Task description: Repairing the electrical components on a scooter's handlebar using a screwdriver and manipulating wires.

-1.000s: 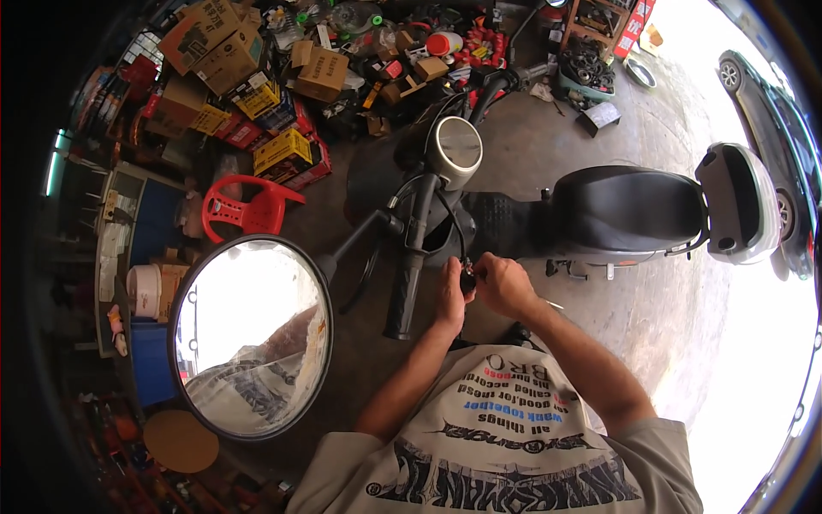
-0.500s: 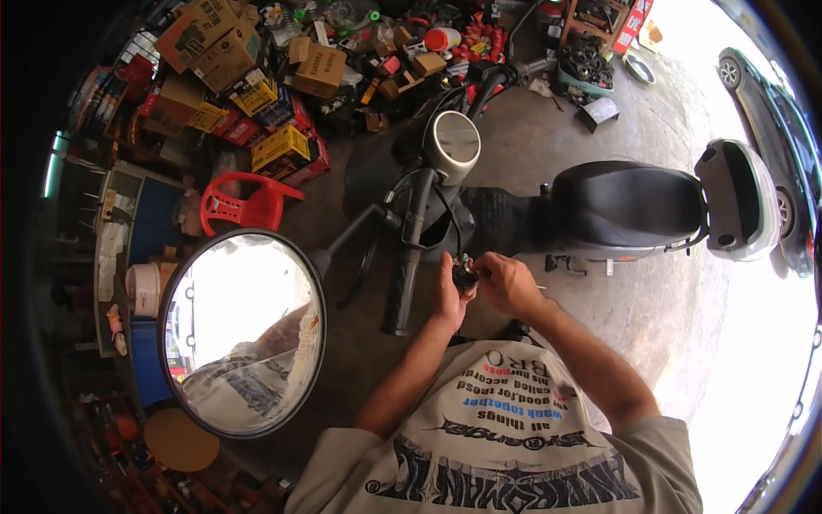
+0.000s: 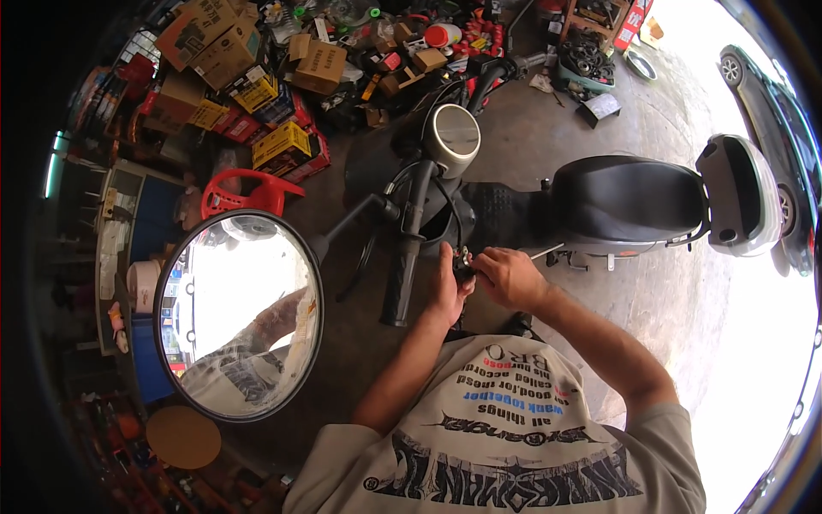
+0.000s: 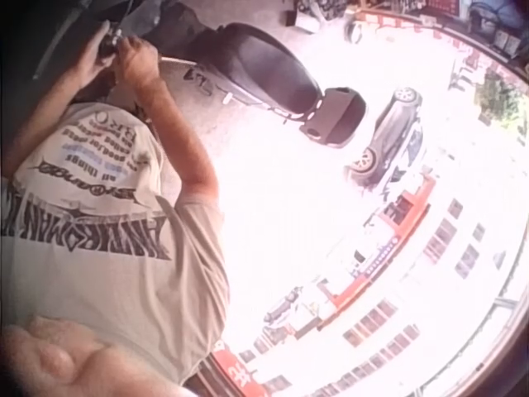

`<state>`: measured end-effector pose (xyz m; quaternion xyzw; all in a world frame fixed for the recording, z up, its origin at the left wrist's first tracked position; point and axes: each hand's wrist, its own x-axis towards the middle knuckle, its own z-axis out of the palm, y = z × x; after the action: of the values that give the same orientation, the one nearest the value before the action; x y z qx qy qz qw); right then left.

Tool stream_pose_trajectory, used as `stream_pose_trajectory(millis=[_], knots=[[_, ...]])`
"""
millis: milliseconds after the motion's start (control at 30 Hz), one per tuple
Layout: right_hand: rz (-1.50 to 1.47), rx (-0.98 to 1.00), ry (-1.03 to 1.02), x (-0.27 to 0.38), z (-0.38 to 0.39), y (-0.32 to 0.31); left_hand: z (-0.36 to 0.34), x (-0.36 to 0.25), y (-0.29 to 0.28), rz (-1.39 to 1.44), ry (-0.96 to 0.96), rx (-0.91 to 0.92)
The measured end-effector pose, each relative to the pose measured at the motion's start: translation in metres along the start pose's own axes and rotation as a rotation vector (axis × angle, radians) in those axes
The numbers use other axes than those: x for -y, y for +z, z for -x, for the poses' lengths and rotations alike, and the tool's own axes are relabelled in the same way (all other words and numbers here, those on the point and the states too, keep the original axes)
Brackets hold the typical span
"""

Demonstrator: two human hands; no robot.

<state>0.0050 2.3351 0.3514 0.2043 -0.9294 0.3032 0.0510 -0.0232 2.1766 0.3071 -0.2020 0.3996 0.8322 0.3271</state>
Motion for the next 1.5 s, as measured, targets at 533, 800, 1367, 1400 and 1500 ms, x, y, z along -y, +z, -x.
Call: stream_pose_trajectory(millis=[533,800,1367,1400,1500], knots=[[-0.172,-0.046,0.031,0.0,0.0,-0.002,0.009,-0.009,0.007,0.105,-0.062,0.056],[-0.261,-0.176,0.095,0.0,0.008,0.007,0.003,-0.004,0.002,0.196,-0.107,0.096],[-0.413,-0.216,0.406,0.002,0.017,0.007,-0.01,0.015,-0.015,0.337,-0.151,0.189],[-0.409,-0.221,0.415,0.002,0.019,0.009,-0.012,0.016,-0.016,0.376,-0.167,0.201],[-0.328,-0.21,0.359,0.002,0.024,0.019,-0.017,0.018,-0.019,0.424,-0.197,0.156]])
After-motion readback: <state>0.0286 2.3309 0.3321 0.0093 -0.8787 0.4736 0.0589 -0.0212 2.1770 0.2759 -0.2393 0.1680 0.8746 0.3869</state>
